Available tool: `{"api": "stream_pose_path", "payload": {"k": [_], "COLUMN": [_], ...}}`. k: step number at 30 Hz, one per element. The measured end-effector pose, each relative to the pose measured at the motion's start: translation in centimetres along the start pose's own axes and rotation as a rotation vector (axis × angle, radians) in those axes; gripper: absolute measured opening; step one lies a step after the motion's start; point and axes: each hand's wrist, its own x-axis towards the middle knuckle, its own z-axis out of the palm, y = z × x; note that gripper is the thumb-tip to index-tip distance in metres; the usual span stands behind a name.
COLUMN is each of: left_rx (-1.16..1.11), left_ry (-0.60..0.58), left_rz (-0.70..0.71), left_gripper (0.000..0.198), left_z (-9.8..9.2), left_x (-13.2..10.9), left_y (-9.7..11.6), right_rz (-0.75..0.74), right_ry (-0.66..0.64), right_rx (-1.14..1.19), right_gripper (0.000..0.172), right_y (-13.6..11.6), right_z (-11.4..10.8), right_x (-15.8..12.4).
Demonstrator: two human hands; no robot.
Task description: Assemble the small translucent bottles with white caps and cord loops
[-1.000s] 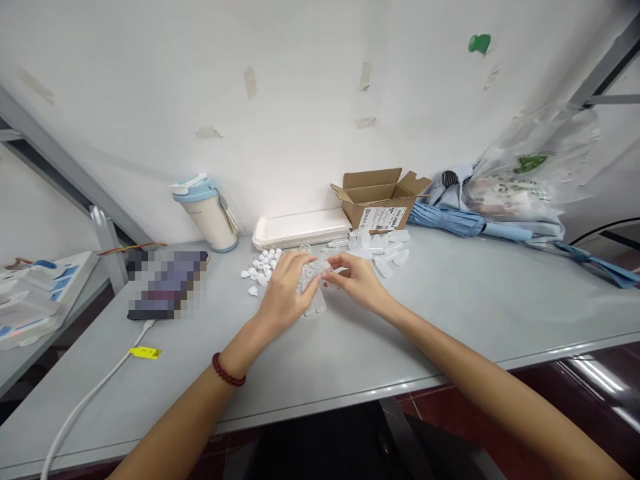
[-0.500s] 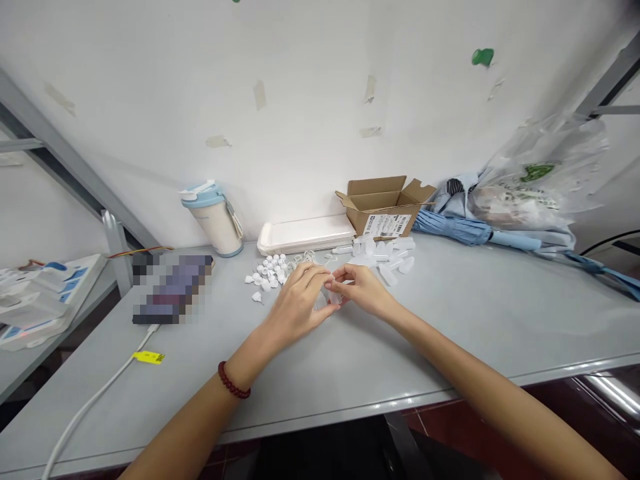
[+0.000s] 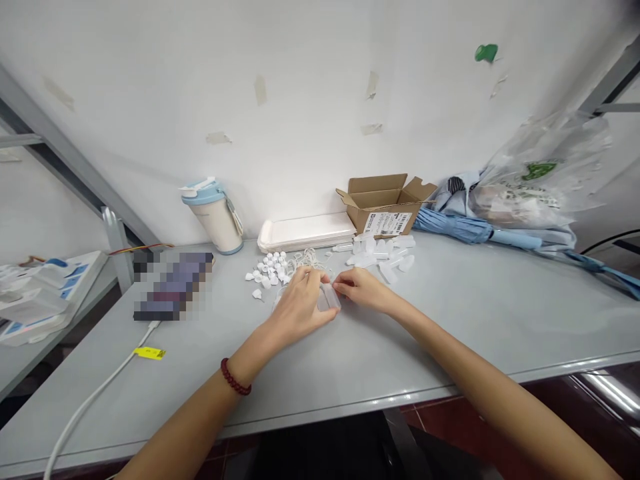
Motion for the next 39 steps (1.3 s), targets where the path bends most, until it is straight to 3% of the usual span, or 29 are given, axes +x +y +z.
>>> {"api": "stream_pose_path", "payload": {"k": [19,27,30,33,37,39], "left_rx": [-0.004,-0.030,-0.059,-0.034,0.021,0.049], "left_ry": [-0.066,-0.121,-0.069,0.045,0.143,0.137], "left_rz": [0.036,0.046,0.019,-0.063,-0.109,-0.077], "left_gripper": [0.032,0.039,0.038,0.023,0.014,0.015], "left_z": [0.3,-0.5,-1.2,-2.0,-2.4,-2.4], "left_x": [-0.2,-0.1,0.1,0.4,1.0,1.4], "left_y": [-0.5,-0.8,-1.4,-2.3,-3.6,-3.9], "right_rz": [-0.048,-0.034,-0.021,-0.010,-0.022,-0.039], "right_ry": [0.010,-0.003,0.030,0.119,0.309,0.335], "right_rx": [-0.088,-0.085,-0.099,-0.150,-0.427,-0.562], "right_gripper": [0.017,0.017,0.018,0.017,0.026,0.038], "right_y": [0.9,0.8,0.8,1.2,2.4,3.1], "right_z": [0.5,-0.1,-0.5,-1.1,-1.9,-2.5], "right_x": [0.3,0.3,0.5,0.7,1.3,1.5]}}
